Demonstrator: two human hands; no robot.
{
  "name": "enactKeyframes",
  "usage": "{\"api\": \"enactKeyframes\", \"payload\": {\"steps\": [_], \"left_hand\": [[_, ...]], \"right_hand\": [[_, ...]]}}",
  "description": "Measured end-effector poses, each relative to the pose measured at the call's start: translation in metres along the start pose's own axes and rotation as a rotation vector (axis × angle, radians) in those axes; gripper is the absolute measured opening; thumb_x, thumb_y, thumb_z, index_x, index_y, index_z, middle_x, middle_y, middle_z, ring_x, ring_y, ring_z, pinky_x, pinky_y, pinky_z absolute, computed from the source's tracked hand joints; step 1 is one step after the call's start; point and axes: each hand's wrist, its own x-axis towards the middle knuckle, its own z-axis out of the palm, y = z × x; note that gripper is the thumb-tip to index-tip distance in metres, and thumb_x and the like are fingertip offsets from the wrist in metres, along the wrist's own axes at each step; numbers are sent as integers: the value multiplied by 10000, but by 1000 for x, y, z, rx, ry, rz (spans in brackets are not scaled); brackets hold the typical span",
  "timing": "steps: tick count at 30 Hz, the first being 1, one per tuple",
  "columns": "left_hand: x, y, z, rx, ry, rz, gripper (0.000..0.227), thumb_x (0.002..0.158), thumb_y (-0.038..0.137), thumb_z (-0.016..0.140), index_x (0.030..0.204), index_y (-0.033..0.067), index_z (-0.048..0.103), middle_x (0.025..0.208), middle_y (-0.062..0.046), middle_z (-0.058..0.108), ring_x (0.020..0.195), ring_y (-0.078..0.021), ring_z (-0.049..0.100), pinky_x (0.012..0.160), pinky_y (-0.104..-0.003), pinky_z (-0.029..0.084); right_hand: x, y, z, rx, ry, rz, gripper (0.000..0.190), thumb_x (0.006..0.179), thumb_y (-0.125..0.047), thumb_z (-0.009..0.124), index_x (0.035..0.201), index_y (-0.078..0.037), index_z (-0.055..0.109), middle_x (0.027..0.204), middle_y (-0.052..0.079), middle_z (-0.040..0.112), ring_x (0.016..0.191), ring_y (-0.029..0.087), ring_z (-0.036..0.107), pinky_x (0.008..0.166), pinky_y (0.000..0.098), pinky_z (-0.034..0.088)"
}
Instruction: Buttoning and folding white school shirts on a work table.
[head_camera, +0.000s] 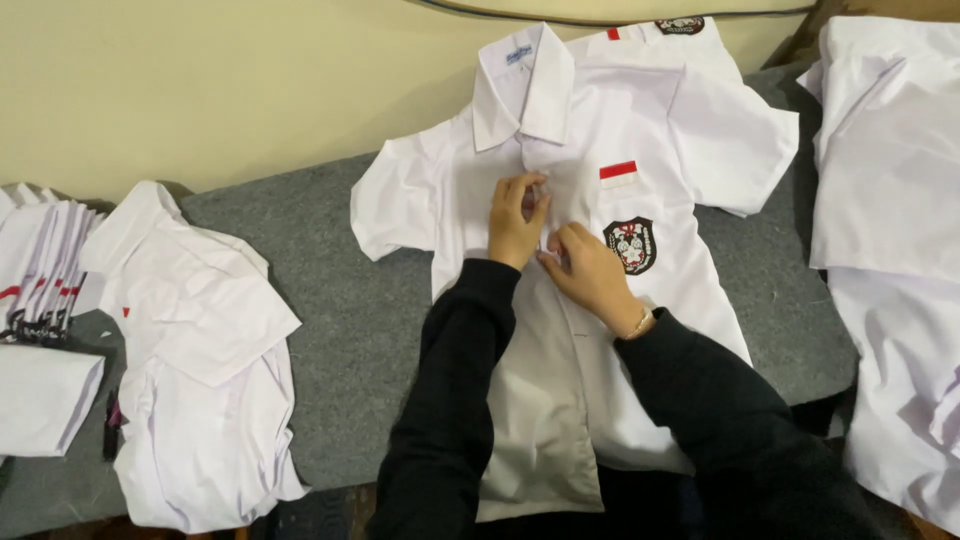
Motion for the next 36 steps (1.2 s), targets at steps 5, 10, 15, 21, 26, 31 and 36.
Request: {"api": "enactKeyframes", "payload": {"steps": [5,10,15,21,26,31,36], "left_hand": [[-2,-4,7,-6,43,-38,265,891,151,769,1130,222,677,992,-13,603,931,-258,690,784,-359,605],[0,0,3,-46,93,4,173,915,149,762,1073,176,699,904,-5,609,838,-217,685,718,-324,605],[-1,-3,3,-72,97,62,188,900,147,774,1078,154,714,894,-18,611,815,-233,683,680,-340,612],[-2,0,-6,-235,23,7,306,892,54,779,1180,90,684,954,-90,597,823,-265,678,694,-318,637],[-3,-6,-5,-305,26,-68,290,899,63,777,1177,82,697,941,-85,625,810,-243,694,676,-311,644],[-2,-3,-8,-283,14,-66,247,928,101,767,1165,80,700,913,-82,628,818,-234,688,678,-320,639],[0,8,-17,-379,-29,-155,196,968,71,701,1164,84,706,957,-98,664,883,-233,689,747,-352,635]], "right_hand": [[-5,14,13,-18,-50,-76,352,806,-310,784,1025,-149,561,952,104,597,887,385,679,731,485,561],[-8,27,23,-38,-53,-116,376,791,-282,790,1040,-139,547,929,117,590,871,397,667,711,505,548],[-11,37,33,-102,-95,-45,359,771,-240,733,1072,-162,552,881,93,639,853,360,675,702,483,536],[-12,34,31,-89,-67,-58,340,780,-275,724,1064,-173,569,661,66,629,782,331,670,704,448,533],[-10,33,31,-72,-101,-29,343,792,-315,722,1067,-187,563,597,57,632,775,322,673,715,448,528],[-8,28,25,-40,-140,6,331,806,-302,727,1075,-177,580,592,86,636,790,333,665,747,453,524],[-8,29,27,-20,-133,29,324,812,-300,739,1071,-177,589,585,72,626,778,317,654,739,444,518]]}}
